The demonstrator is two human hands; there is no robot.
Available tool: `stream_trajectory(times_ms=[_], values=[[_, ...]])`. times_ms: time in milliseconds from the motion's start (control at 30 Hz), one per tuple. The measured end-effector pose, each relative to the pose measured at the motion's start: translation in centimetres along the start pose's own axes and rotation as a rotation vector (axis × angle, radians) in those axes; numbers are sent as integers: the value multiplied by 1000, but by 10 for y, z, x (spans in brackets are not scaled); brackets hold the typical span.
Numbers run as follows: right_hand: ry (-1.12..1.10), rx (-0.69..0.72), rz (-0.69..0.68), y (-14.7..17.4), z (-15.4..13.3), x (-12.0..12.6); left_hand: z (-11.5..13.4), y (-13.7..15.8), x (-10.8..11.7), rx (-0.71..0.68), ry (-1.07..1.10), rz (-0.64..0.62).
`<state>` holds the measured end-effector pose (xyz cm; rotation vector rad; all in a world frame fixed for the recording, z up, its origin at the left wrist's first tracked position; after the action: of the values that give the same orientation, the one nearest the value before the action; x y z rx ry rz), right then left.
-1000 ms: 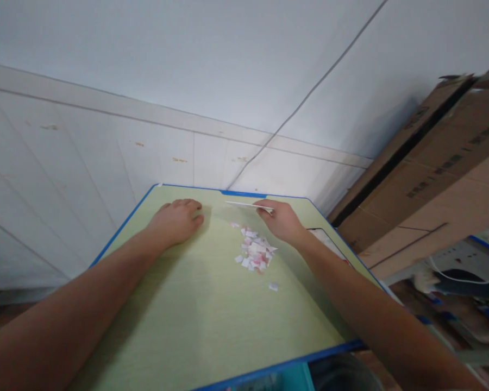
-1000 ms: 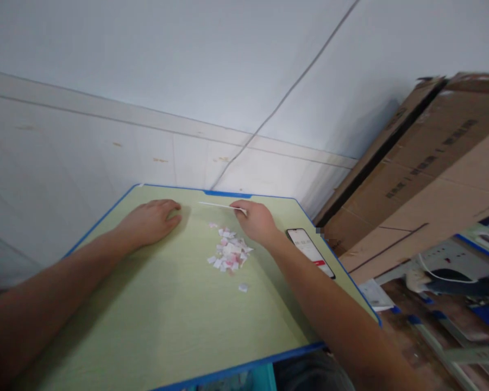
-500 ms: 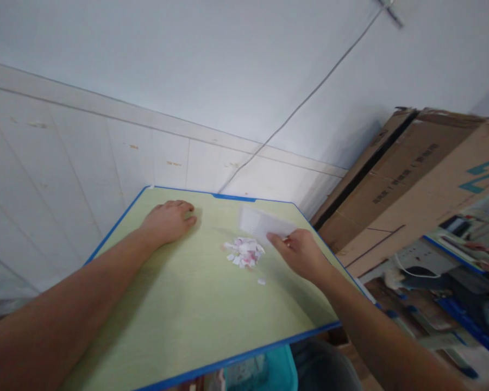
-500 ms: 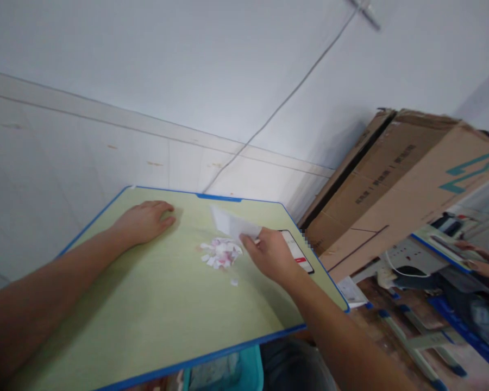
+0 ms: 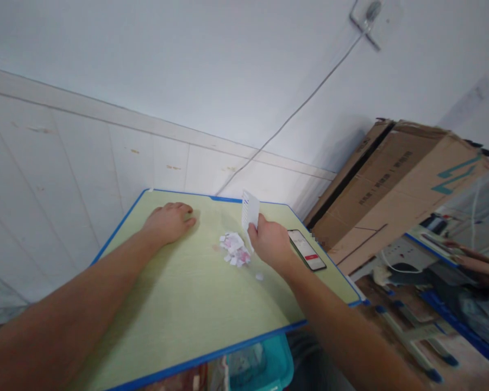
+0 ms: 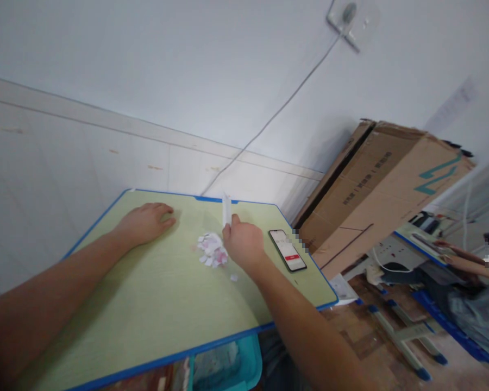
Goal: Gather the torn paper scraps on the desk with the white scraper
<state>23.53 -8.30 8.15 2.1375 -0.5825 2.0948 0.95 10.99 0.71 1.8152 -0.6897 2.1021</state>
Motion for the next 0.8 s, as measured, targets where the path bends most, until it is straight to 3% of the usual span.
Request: stream_trajectory(times_ms=[67, 133, 233, 300, 433, 600, 700, 800], values=[[-176, -14, 76, -6, 8, 4, -1, -1, 0, -11, 5, 4], [-518, -11, 86, -8, 16, -4, -2, -2, -1, -19, 6, 11], [-1077, 40, -142, 0, 8, -42, -4, -4, -3, -23, 4, 12], [-1236, 46, -273, 7, -1, -66, -5, -4, -4, -17, 1, 11], [-1265, -57, -271, -3, 3, -86, -6, -5, -5, -13, -1, 19], [-1252, -136, -99, -35, 39, -65, -7, -6, -4, -20, 4, 34], [-1274, -108, -78, -32, 62, -51, -7, -6, -5, -21, 2, 30], [-1293, 18, -181, -11, 73, -47, -7, -7, -6, -21, 12, 39]])
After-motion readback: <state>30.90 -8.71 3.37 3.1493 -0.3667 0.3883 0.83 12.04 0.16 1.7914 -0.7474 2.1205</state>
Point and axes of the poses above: each hand's wrist, its own y-axis away from the middle knuckle, its own x-axis out of the back of the hand, z = x × y, the point moved 7 cm from there along -y, towards the middle knuckle, and after that the axes turned 2 degrees about -y, right-handed, at the moved point
